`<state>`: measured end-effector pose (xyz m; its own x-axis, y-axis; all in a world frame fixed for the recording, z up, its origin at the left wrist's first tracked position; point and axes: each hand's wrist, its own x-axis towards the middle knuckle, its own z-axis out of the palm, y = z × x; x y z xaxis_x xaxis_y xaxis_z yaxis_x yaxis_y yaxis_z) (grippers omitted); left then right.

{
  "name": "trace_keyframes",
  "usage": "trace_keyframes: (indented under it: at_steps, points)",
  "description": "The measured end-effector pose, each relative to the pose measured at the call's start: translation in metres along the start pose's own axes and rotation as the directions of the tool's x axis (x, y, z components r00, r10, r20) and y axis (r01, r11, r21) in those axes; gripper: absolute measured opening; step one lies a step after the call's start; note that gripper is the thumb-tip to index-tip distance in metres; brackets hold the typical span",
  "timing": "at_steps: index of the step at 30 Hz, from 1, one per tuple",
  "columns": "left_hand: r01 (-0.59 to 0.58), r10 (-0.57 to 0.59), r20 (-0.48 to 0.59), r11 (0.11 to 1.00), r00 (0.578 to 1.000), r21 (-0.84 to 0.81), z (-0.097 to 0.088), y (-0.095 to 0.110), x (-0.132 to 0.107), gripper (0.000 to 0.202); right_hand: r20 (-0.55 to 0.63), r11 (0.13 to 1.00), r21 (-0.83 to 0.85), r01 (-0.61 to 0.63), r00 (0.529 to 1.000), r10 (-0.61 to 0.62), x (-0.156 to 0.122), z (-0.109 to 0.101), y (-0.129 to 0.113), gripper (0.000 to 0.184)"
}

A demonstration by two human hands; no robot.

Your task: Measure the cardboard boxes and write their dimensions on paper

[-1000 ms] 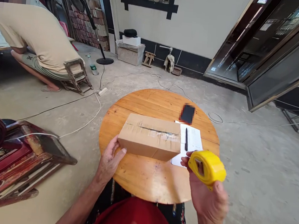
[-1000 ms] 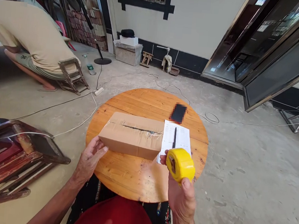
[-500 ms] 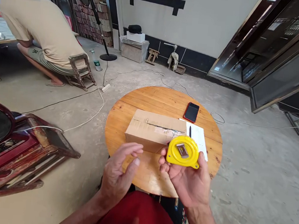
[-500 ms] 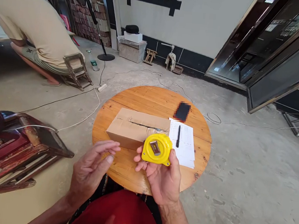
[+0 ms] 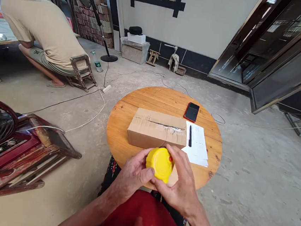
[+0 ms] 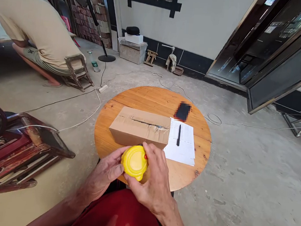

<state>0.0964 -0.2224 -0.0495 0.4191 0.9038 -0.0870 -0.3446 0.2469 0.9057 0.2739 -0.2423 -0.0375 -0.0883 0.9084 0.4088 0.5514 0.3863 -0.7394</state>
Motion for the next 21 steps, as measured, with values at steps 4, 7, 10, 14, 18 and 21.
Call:
trace_keyframes:
  at_steps: [4, 7, 10, 14, 18, 21]
  points:
    - [0.035, -0.038, -0.056, 0.998, 0.998, -0.049, 0.001, -0.010, -0.003, 0.060, 0.108, 0.980, -0.084, 0.180, 0.979, -0.171, -0.006, -0.001, -0.002, 0.086]
    - [0.007, -0.017, -0.090, 0.994, 0.996, -0.113, -0.003, -0.016, -0.007, 0.057, 0.125, 0.997, 0.026, 0.069, 0.990, -0.072, -0.013, -0.006, -0.002, 0.087]
    - [-0.001, -0.011, -0.068, 0.984, 0.998, -0.176, -0.006, -0.020, -0.010, 0.055, 0.062, 0.976, 0.162, -0.148, 0.988, 0.140, -0.020, -0.008, 0.003, 0.072]
    - [-0.009, 0.002, -0.031, 0.976, 1.000, -0.216, -0.005, -0.024, -0.012, 0.054, 0.099, 0.899, 0.276, -0.340, 0.941, 0.325, -0.026, -0.004, 0.010, 0.063]
    - [-0.017, 0.009, -0.036, 0.975, 0.999, -0.222, 0.000, -0.028, -0.013, 0.052, 0.144, 0.893, 0.247, -0.375, 0.926, 0.349, -0.027, 0.002, 0.009, 0.050]
    - [-0.005, 0.002, -0.014, 0.981, 1.000, -0.193, 0.003, -0.030, -0.012, 0.051, 0.128, 0.898, 0.260, -0.356, 0.934, 0.334, -0.027, 0.004, 0.006, 0.038]
